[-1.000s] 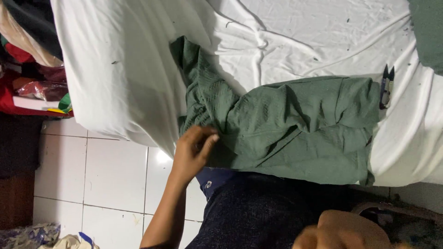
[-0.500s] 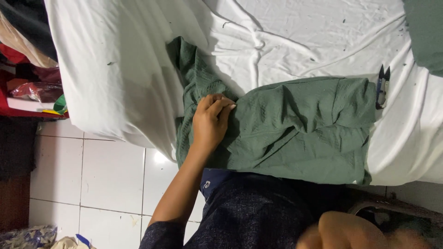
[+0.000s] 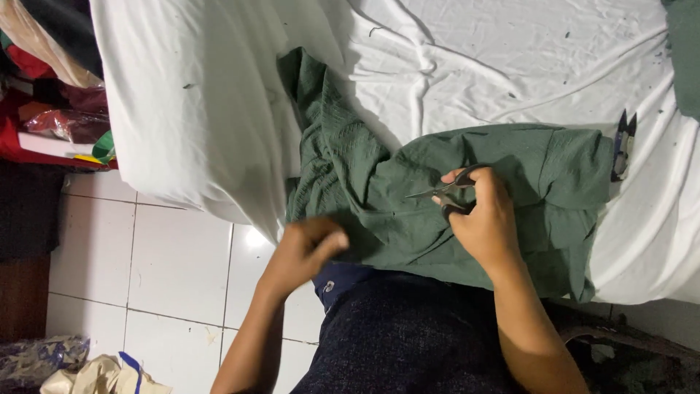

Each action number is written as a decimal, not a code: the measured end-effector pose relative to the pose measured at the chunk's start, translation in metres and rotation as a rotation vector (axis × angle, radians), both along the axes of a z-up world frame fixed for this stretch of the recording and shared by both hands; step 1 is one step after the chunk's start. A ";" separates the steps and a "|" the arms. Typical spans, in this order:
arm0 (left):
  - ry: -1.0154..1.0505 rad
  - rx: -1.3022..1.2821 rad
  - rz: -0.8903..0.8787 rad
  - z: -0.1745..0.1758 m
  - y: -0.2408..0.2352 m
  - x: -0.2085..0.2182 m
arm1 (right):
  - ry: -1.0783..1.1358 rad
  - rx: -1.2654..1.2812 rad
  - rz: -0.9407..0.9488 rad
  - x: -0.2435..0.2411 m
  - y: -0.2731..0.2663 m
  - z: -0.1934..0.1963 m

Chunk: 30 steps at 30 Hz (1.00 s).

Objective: Trimming and cutting a green fabric garment using small scissors on a white work surface.

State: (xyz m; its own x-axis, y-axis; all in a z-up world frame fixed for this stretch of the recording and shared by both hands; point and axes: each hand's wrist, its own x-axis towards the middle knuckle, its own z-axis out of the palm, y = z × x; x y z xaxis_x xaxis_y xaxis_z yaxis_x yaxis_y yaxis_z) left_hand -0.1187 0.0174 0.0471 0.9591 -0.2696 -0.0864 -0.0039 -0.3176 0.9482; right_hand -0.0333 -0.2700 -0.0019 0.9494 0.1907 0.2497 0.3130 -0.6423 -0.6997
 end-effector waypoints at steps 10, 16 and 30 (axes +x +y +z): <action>-0.016 0.215 0.463 -0.067 -0.050 0.056 | 0.052 0.300 -0.127 0.014 -0.020 0.014; 0.180 -0.533 0.470 -0.097 -0.086 0.063 | -0.067 0.325 -0.246 0.025 -0.050 0.015; 0.330 -0.878 0.514 -0.116 -0.102 0.062 | -0.252 0.233 -0.144 -0.021 0.018 -0.021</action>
State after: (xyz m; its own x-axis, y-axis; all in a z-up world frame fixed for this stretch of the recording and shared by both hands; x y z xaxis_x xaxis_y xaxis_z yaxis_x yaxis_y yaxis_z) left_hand -0.0570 -0.0845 -0.0689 0.9399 0.0662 -0.3348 0.2349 0.5862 0.7753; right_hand -0.0539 -0.2516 -0.0226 0.8656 -0.0296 0.4999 0.4122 -0.5246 -0.7449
